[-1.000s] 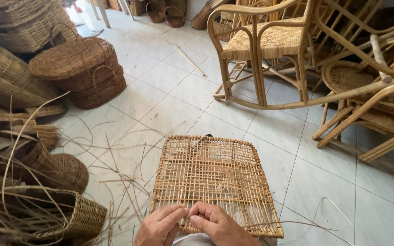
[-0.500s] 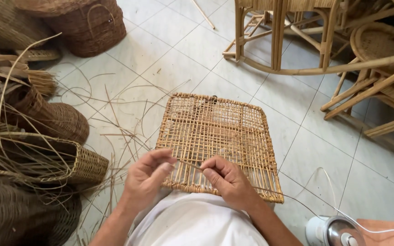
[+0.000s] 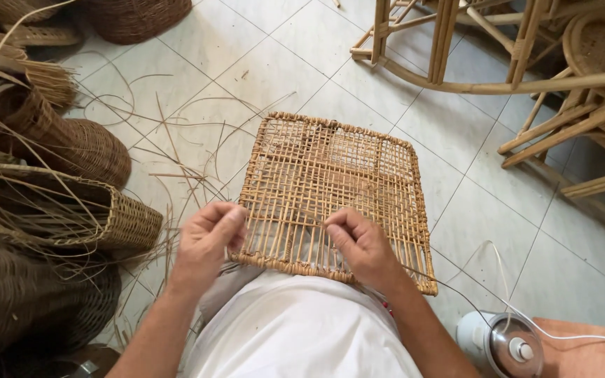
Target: The person weaves thin strands of material into a square wicker panel by hand, periodically turning the panel and reaching for more material from a pile of long strips.
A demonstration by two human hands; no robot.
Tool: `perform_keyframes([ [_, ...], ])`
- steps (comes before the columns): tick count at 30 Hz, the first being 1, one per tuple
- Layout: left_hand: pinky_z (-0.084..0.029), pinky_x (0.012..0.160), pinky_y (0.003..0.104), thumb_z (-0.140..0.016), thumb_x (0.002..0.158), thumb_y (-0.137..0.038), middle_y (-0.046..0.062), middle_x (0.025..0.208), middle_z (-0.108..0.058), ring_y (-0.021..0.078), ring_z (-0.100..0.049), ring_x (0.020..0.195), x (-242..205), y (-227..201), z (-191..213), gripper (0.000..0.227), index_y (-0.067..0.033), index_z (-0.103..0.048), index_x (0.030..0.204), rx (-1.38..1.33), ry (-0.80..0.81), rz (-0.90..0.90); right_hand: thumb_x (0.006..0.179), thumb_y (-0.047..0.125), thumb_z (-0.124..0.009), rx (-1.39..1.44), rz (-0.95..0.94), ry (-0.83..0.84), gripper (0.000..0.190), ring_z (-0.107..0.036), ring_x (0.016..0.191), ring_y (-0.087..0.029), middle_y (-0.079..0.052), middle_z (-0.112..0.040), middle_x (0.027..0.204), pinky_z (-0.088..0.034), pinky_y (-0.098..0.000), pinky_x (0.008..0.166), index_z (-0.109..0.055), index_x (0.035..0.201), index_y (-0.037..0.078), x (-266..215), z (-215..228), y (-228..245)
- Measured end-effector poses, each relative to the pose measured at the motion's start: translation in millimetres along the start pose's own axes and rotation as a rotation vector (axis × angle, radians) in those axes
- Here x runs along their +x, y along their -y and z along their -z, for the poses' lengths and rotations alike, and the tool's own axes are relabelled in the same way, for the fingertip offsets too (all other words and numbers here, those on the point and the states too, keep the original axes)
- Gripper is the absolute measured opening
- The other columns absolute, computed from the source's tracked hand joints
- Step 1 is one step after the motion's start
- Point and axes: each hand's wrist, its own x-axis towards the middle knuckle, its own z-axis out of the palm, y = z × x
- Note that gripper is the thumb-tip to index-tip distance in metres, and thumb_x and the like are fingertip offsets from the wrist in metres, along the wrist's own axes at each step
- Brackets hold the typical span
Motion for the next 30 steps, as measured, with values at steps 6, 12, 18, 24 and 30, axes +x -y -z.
perform_keyframes([
  [6,-0.06,0.082,0.037,-0.08,0.084,-0.025,-0.002,0.107,-0.074,0.0233,-0.073,0.1,14.5,10.4,29.2,0.03,-0.0276,-0.078,0.114,1.061,0.089,-0.557,0.102,0.011,-0.058,-0.046,-0.031,0.029,0.017,-0.047,0.058,-0.01,-0.003,-0.058,0.059,-0.041,-0.0262,0.053,-0.072,0.106,0.002,17.1,8.9,-14.0],
  [12,-0.057,0.087,0.045,-0.072,0.09,-0.035,0.005,0.114,-0.07,0.0334,-0.069,0.104,34.4,19.1,24.8,0.035,-0.0261,-0.072,0.124,1.399,0.232,-0.471,0.091,0.008,-0.073,-0.171,-0.108,0.028,0.015,-0.05,0.057,-0.014,-0.006,-0.061,0.059,-0.04,-0.029,0.052,-0.073,0.105,0.003,19.3,8.8,-32.6],
  [18,-0.06,0.089,0.043,-0.066,0.1,-0.031,0.013,0.132,-0.068,0.0312,-0.07,0.111,58.8,2.3,23.5,0.043,-0.019,-0.065,0.142,0.923,0.074,-0.063,0.097,0.011,-0.068,-0.333,-0.269,-0.147,0.019,-0.048,0.051,-0.016,-0.007,-0.061,0.056,-0.041,-0.0283,0.051,-0.076,0.113,0.004,-17.1,59.1,-7.3],
  [24,-0.061,0.079,0.038,-0.07,0.1,-0.04,0.019,0.123,-0.068,0.0267,-0.069,0.101,121.5,20.6,37.8,0.067,0.0003,-0.052,0.15,0.524,-0.07,0.123,0.092,0.047,-0.076,-0.666,-0.667,-0.418,0.049,-0.07,0.079,-0.034,-0.016,-0.07,0.075,-0.054,-0.0479,0.079,-0.07,0.131,0.018,-89.8,121.5,-48.9],
  [30,-0.052,0.082,0.039,-0.052,0.107,-0.044,0.011,0.109,-0.071,0.0251,-0.063,0.091,160.0,12.8,-10.0,0.046,-0.0054,-0.066,0.128,0.285,-0.094,0.491,0.084,0.071,-0.037,-0.295,-0.998,-0.357,0.085,-0.052,0.142,-0.037,-0.014,-0.052,0.157,-0.04,-0.0611,0.12,-0.051,0.15,0.018,-131.2,123.7,-109.9],
])
